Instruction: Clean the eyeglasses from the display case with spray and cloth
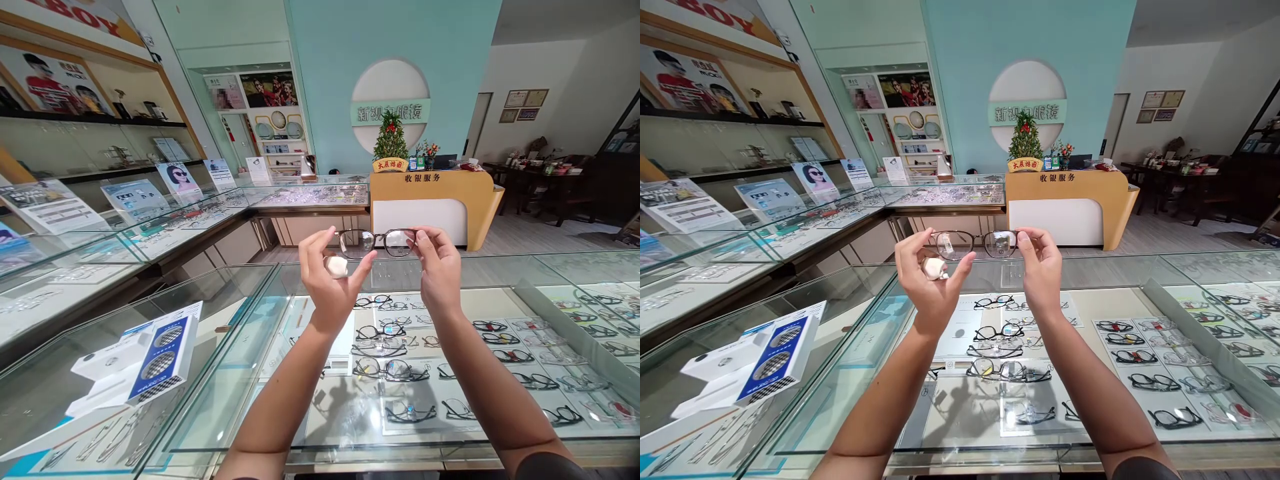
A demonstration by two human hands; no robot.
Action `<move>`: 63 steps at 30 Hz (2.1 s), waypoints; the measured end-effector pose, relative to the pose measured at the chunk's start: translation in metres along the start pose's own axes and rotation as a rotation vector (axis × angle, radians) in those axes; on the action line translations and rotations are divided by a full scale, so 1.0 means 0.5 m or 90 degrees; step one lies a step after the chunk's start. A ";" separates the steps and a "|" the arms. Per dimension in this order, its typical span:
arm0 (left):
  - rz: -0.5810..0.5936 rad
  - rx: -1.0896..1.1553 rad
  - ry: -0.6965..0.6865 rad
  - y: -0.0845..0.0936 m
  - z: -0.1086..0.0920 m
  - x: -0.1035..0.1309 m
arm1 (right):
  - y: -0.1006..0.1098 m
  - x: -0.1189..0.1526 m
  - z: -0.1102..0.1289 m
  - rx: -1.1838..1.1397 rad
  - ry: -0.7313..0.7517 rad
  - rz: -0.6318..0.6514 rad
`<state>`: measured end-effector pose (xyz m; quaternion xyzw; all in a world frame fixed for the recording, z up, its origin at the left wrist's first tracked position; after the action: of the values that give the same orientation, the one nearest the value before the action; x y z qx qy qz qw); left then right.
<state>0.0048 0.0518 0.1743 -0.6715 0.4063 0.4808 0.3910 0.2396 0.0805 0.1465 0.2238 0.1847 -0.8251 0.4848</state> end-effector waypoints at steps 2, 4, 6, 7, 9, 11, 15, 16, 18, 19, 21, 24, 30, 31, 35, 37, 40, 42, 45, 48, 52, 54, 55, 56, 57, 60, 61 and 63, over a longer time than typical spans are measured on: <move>0.030 0.034 0.081 -0.006 0.034 -0.005 | 0.010 0.007 0.016 0.040 0.022 -0.027; 0.053 0.069 0.147 -0.011 0.063 -0.008 | 0.017 0.015 0.037 0.072 0.061 -0.050; 0.068 0.098 0.184 -0.016 0.080 -0.011 | 0.021 0.024 0.060 0.104 0.117 -0.074; 0.074 0.110 0.195 -0.017 0.085 -0.012 | 0.022 0.028 0.071 0.121 0.145 -0.087; 0.082 0.123 0.209 -0.019 0.090 -0.014 | 0.024 0.036 0.086 0.151 0.183 -0.107; 0.086 0.126 0.213 -0.020 0.091 -0.015 | 0.026 0.041 0.094 0.166 0.195 -0.113; 0.082 0.142 0.208 -0.020 0.092 -0.014 | 0.029 0.043 0.099 0.139 0.192 -0.104; 0.079 0.150 0.208 -0.021 0.093 -0.014 | 0.029 0.043 0.100 0.130 0.187 -0.097; 0.077 0.163 0.211 -0.022 0.094 -0.014 | 0.026 0.042 0.100 0.112 0.174 -0.075; 0.078 0.165 0.213 -0.023 0.095 -0.013 | 0.023 0.041 0.099 0.100 0.166 -0.059; 0.085 0.166 0.215 -0.026 0.094 -0.013 | 0.018 0.039 0.099 0.066 0.156 -0.029; 0.087 0.184 0.213 -0.029 0.092 -0.011 | 0.014 0.036 0.098 0.013 0.159 -0.002; 0.083 0.221 0.220 -0.034 0.094 -0.006 | 0.012 0.029 0.087 -0.043 0.151 0.025; 0.085 0.220 0.222 -0.035 0.095 -0.005 | 0.012 0.029 0.084 -0.067 0.140 0.034; 0.098 0.222 0.238 -0.043 0.094 0.003 | 0.008 0.026 0.073 -0.128 0.105 0.060; 0.102 0.221 0.241 -0.045 0.094 0.006 | 0.008 0.025 0.070 -0.137 0.101 0.061; 0.108 0.204 0.230 -0.043 0.094 0.005 | 0.011 0.019 0.066 -0.113 0.100 0.056; 0.115 0.177 0.211 -0.039 0.093 0.000 | 0.019 0.011 0.067 -0.056 0.107 0.051; 0.140 0.108 0.155 -0.032 0.084 -0.013 | 0.031 0.001 0.086 0.080 0.163 0.052; 0.190 0.037 0.051 -0.034 0.053 -0.024 | 0.018 0.001 0.106 0.222 0.243 0.115; 0.244 0.020 -0.053 -0.044 0.005 -0.026 | -0.012 0.007 0.093 0.296 0.254 0.214; 0.253 0.024 -0.065 -0.046 -0.008 -0.026 | -0.019 0.008 0.084 0.299 0.244 0.235; 0.255 0.026 -0.064 -0.047 -0.012 -0.026 | -0.021 0.008 0.082 0.295 0.241 0.243; 0.257 0.030 -0.058 -0.047 -0.014 -0.027 | -0.021 0.007 0.080 0.289 0.236 0.251; 0.260 0.036 -0.048 -0.048 -0.014 -0.027 | -0.022 0.007 0.079 0.280 0.229 0.261; 0.266 0.059 0.001 -0.048 -0.006 -0.028 | -0.022 0.005 0.073 0.252 0.197 0.301; 0.266 0.066 0.017 -0.048 -0.002 -0.028 | -0.023 0.005 0.071 0.243 0.187 0.313; 0.268 0.079 0.050 -0.047 0.007 -0.027 | -0.024 0.003 0.068 0.226 0.173 0.331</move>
<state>0.0227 0.0658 0.1896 -0.5647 0.5813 0.4994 0.3063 0.2218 0.0671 0.1748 0.4521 0.0382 -0.6555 0.6037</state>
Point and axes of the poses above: each hand's wrist, its own x-axis away from the middle knuckle, its own y-axis out of the back of the hand, z = x × y, the point moved 8 cm from there along -x, towards the middle knuckle, and after that the axes turned 15 degrees about x, right-handed, at the moved point
